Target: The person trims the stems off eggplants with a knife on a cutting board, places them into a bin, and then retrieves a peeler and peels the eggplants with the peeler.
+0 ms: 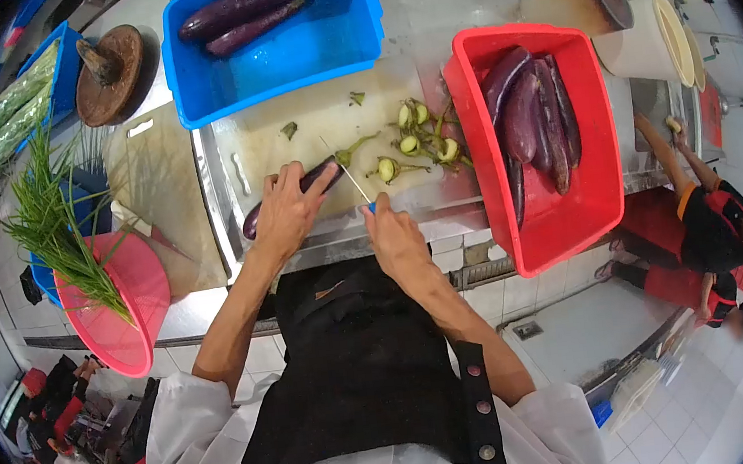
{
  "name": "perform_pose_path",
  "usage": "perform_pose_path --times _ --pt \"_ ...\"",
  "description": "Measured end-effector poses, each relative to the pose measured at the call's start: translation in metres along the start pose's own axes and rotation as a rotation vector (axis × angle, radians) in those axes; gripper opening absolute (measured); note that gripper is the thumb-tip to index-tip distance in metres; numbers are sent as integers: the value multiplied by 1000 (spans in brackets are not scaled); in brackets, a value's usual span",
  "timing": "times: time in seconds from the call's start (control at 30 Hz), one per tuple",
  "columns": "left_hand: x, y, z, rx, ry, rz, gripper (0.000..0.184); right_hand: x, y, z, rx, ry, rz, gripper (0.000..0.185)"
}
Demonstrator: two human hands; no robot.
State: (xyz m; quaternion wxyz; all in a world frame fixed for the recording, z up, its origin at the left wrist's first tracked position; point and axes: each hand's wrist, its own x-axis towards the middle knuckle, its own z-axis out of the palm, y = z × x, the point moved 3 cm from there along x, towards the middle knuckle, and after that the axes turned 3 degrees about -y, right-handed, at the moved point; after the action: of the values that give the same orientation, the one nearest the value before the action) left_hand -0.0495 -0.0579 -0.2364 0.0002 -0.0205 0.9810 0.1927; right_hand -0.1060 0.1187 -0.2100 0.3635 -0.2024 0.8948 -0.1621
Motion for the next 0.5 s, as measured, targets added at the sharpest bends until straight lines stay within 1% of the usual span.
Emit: perform_pose_path --times 0.03,0.1,0.13,0.17,0.23,0.27,0.33,0.37,0.43,0.47,0.5 --pt "-2 1 3 7 8 0 57 0 -1 -6 -2 3 -7 28" --pt "-5 7 9 77 40 34 60 19 7 7 18 36 -57 28" --pt "-3 7 9 10 -19 -1 60 22 10 17 48 52 -79 28" --pt "-9 11 11 3 -33 2 60 22 15 26 53 44 -66 28" --pt "-5 12 9 84 30 15 57 34 15 27 103 74 -80 28" --pt "-4 13 9 80 29 25 57 28 18 27 105 80 -72 28" --pt "0 7 -1 -92 57 -126 52 11 16 26 2 93 -48 29" --pt "4 4 -3 -80 74 -117 52 7 19 25 3 112 -60 29" --pt "2 2 -3 -214 120 -145 49 -16 40 30 6 78 13 29" --pt "2 -1 -6 -213 121 -139 49 -25 50 33 9 83 14 29" --pt "2 -12 -11 -283 142 -257 47 -31 59 36 53 66 -3 30"
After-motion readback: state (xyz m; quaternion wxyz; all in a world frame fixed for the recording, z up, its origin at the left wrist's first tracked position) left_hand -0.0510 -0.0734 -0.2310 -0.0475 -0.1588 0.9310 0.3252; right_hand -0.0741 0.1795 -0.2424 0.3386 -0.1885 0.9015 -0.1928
